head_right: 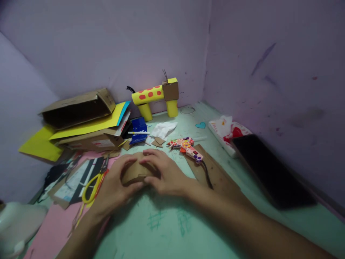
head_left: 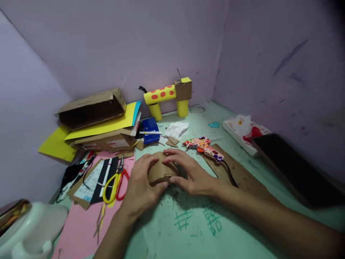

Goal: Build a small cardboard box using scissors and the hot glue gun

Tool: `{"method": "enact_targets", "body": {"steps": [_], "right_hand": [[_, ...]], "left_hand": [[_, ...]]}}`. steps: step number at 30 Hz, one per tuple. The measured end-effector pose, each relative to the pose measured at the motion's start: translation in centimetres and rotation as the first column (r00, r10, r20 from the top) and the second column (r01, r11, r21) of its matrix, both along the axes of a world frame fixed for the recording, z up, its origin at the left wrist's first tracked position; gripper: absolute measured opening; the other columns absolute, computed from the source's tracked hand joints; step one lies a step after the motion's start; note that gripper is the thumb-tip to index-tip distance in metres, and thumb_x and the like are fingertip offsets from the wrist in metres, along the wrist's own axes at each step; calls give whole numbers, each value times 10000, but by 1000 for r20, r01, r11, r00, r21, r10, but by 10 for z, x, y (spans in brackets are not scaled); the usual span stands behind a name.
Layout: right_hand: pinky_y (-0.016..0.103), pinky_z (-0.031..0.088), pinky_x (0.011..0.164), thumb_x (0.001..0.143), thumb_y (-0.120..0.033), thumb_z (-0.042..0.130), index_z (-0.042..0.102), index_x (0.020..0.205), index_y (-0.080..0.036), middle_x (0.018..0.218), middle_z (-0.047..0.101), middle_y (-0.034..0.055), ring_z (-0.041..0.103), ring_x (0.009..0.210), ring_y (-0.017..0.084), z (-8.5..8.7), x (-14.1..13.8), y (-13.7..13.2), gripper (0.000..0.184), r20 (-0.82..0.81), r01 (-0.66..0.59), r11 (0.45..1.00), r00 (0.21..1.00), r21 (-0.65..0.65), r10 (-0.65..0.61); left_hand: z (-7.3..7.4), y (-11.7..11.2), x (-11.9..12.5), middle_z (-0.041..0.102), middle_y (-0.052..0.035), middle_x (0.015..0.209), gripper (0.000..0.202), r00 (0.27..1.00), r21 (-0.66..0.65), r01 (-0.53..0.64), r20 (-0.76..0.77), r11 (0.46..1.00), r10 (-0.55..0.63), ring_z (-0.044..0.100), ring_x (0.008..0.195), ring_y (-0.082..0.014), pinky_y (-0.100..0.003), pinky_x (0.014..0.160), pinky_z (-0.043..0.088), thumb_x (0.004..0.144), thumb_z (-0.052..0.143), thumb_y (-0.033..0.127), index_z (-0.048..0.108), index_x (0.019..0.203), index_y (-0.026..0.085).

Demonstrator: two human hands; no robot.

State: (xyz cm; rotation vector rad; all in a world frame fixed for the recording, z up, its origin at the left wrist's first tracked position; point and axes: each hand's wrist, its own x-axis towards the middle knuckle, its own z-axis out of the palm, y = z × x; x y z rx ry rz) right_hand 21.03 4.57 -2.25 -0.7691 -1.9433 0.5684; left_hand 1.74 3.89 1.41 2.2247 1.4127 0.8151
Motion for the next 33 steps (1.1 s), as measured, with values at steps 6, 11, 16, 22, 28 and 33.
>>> {"method": "enact_targets", "body": {"steps": [6, 11, 16, 22, 28, 33], "right_hand": [[521, 405, 1036, 791, -255, 619, 553, 1158, -186, 1313, 546, 188, 499, 1253, 290, 18, -10, -8, 379, -59, 77, 997, 995, -3, -77], [497, 435, 1023, 792, -211, 609, 558, 1123, -179, 1255, 588, 194, 537, 1216, 280, 33, -15, -14, 337, -45, 107, 988, 994, 113, -103], [514, 421, 1036, 780, -245, 644, 530, 1156, -144, 1335, 503, 245, 451, 1304, 314, 27, -14, -11, 406, -8, 131, 988, 991, 82, -131], [459, 373, 1089, 702, -244, 733, 463, 1230, -130, 1358, 479, 240, 409, 1338, 305, 23, -18, -11, 604, -34, 156, 983, 988, 93, -154], [470, 353, 1096, 691, -298, 775, 421, 1269, -185, 1391, 451, 204, 380, 1355, 320, 13, -14, -11, 687, -9, 102, 995, 995, 11, -102], [482, 414, 1025, 659, -299, 771, 408, 1246, -210, 1317, 509, 154, 508, 1218, 312, 16, -16, -17, 696, -49, 102, 952, 991, -289, -121]], "left_hand": [[-3, -6, 0, 564, -108, 1215, 653, 873, -259, 47, 480, 965, 87, 559, 1137, -309, -442, 956, 464, 629, 757, 379, 462, 1187, 209], [-12, -14, 8, 446, -131, 1391, 821, 641, -336, 195, 755, 921, 140, 523, 1235, -311, -397, 996, 469, 656, 752, 390, 320, 1337, 234], [-19, -13, 8, 399, -159, 1452, 982, 599, -400, 253, 780, 881, 182, 465, 1290, -355, -437, 1038, 431, 598, 799, 416, 273, 1402, 213], [-38, 1, -1, 435, -136, 1454, 1112, 495, -362, 388, 858, 847, 139, 437, 1301, -396, -434, 1020, 434, 481, 860, 297, 304, 1444, 250], [-33, -5, 0, 408, -142, 1485, 1125, 626, -417, 401, 775, 816, 89, 439, 1304, -379, -393, 1007, 445, 610, 811, 360, 156, 1509, 194], [-18, -16, 4, 345, -165, 1513, 1145, 668, -427, 409, 742, 807, 54, 422, 1324, -336, -392, 1045, 403, 688, 755, 376, -1, 1513, 130]]}}
